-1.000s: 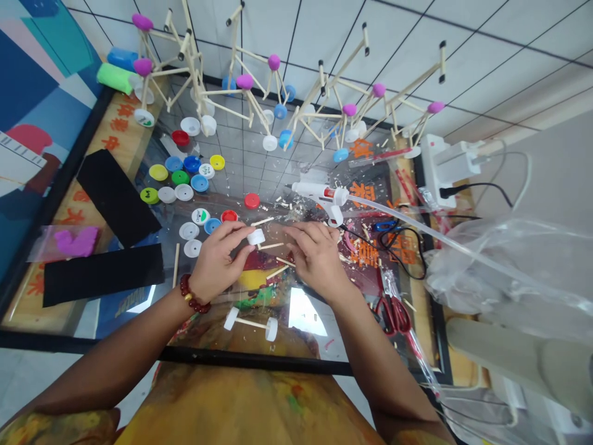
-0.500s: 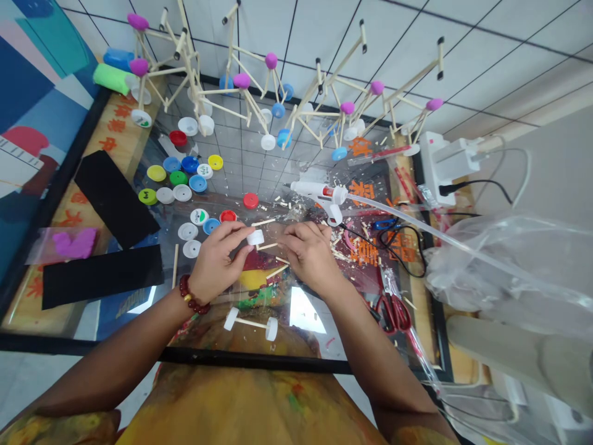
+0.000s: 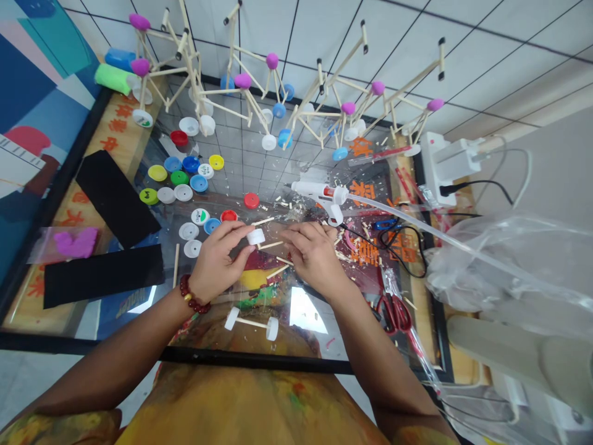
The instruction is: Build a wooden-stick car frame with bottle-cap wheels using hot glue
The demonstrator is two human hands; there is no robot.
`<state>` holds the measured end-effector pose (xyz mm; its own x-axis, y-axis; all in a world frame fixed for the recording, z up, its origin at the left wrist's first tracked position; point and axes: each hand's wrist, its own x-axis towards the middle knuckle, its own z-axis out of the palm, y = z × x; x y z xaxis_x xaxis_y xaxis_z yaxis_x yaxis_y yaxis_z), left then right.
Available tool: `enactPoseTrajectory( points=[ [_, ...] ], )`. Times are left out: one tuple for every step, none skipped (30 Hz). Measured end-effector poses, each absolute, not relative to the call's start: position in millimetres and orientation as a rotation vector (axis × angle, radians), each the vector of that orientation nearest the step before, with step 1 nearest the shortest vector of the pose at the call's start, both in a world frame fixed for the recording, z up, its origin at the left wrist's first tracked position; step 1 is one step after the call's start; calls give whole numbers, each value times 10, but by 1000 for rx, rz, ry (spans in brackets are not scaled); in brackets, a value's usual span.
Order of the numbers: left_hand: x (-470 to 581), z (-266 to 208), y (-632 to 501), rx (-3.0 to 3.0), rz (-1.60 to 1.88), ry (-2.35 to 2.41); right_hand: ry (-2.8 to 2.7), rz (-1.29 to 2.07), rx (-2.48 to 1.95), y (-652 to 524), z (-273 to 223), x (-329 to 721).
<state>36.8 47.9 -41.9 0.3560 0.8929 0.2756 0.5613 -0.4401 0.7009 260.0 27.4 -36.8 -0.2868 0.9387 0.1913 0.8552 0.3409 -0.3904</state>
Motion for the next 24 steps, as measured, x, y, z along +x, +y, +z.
enactPoseTrajectory(
  points=[
    [368,-415,478,2126,891,1265,-2229,305,-1581,274,-364,2593],
    [368,-412,476,2126,893,1268,-2231,313,-1577,274,-360,2587],
    [369,-411,476,2125,892,1271,-2233,320,-1569,274,-356,2582],
    [369,-412,475,2126,890,1272,-2236,324,-1559,274,-354,2578],
    [369,-413,476,2127,890,1270,-2242,328,-1548,275,-351,2573],
    [370,-416,477,2127,892,1267,-2250,330,-1537,276,-350,2568],
    [370,-420,478,2128,893,1262,-2261,330,-1527,279,-348,2563],
    [370,-424,480,2128,896,1258,-2272,327,-1519,282,-347,2557],
    [369,-427,482,2127,900,1254,-2282,322,-1512,286,-346,2550],
    [369,-430,484,2127,903,1249,-2293,315,-1503,291,-346,2543],
    [369,-431,486,2126,903,1246,-2302,308,-1497,295,-346,2535],
    [369,-430,488,2128,902,1241,-2308,301,-1496,298,-346,2528],
    [369,-428,489,2131,902,1236,-2314,295,-1499,301,-348,2521],
    [370,-425,490,2135,903,1233,-2318,289,-1504,303,-350,2515],
    [372,-421,492,2140,904,1232,-2322,285,-1509,305,-353,2509],
    [374,-418,493,2144,904,1232,-2325,281,-1512,305,-357,2503],
    [376,-416,494,2146,906,1236,-2328,276,-1514,305,-361,2500],
    [378,-416,495,2145,906,1240,-2331,272,-1513,305,-365,2497],
    [380,-417,496,2142,907,1246,-2333,267,-1511,304,-369,2496],
    [381,-420,497,2136,908,1250,-2335,262,-1511,303,-373,2497],
    [382,-423,497,2130,910,1253,-2335,258,-1513,302,-376,2499],
    [382,-427,497,2125,912,1254,-2335,256,-1515,300,-379,2501],
    [381,-430,498,2122,915,1254,-2334,255,-1517,299,-382,2505],
    [381,-434,498,2123,918,1251,-2331,257,-1518,297,-385,2508]
  ],
)
